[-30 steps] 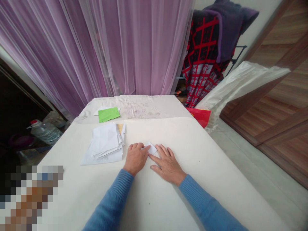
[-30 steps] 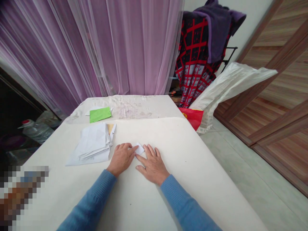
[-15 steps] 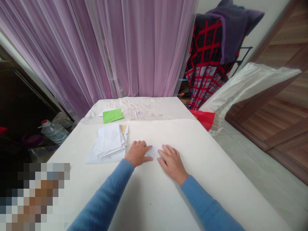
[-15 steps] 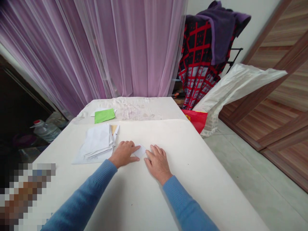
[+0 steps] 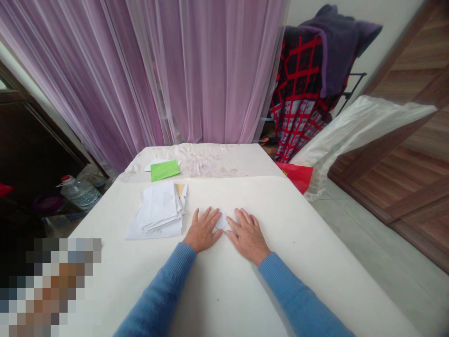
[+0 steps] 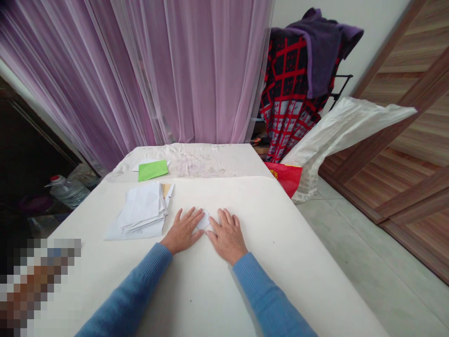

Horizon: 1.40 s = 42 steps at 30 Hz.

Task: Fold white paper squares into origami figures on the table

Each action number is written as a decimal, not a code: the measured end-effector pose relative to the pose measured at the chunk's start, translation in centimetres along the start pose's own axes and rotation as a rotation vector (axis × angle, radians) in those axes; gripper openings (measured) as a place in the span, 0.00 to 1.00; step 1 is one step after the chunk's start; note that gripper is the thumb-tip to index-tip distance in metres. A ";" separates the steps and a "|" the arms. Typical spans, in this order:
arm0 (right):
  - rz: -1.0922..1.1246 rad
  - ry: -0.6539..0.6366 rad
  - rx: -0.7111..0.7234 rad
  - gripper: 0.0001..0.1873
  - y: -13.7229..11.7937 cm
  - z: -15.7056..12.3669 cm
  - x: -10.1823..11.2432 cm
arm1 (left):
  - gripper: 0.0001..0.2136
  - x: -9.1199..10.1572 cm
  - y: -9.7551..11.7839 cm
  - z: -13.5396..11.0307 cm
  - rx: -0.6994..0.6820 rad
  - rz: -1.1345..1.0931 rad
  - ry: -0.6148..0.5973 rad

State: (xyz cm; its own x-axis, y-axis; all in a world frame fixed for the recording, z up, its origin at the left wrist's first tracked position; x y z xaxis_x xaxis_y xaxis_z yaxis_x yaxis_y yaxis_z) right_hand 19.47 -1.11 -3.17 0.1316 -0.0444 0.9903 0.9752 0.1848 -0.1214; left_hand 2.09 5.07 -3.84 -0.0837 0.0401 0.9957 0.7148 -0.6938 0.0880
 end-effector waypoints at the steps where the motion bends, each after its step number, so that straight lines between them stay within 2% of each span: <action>1: -0.001 0.001 0.005 0.24 -0.1 -0.2 0.0 | 0.25 -0.1 0.0 0.0 -0.001 0.007 0.004; 5: 0.004 -0.013 0.002 0.23 -0.2 -0.7 0.1 | 0.25 -0.2 0.2 -0.3 0.000 0.051 0.016; 15: 0.039 -0.065 -0.053 0.21 -0.4 -0.7 0.6 | 0.23 0.3 2.8 -1.7 0.067 0.055 0.042; 22: 0.044 -0.058 -0.052 0.21 -0.5 -0.6 0.5 | 0.21 1.7 2.2 0.5 0.062 0.047 -0.026; 29: 0.048 -0.050 -0.041 0.21 -0.5 -0.6 0.6 | 0.21 1.4 1.7 1.7 0.057 0.073 -0.029; 37: 0.063 -0.042 -0.069 0.21 -0.4 -0.5 0.6 | 0.22 0.8 0.7 -1.2 0.006 0.072 -0.086; 42: 0.070 -0.038 -0.066 0.21 -0.4 -0.5 0.6 | 0.22 0.4 0.8 -3.1 0.011 0.093 -0.065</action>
State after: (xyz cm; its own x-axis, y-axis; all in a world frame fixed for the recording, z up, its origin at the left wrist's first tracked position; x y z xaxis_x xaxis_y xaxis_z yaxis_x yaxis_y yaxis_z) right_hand 19.26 -1.68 -2.53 0.1940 0.0037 0.9810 0.9737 0.1208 -0.1930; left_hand 0.51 2.28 -3.42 0.0281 0.0228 0.9993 0.7246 -0.6891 -0.0046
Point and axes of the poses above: each hand's wrist, its own z-axis towards the middle knuckle, its own x-axis out of the back of the hand, y = z × x, the point moved 2 cm from there along z, towards the middle knuckle, and after that the axes turned 11 degrees about -y, right-handed, at the moved point
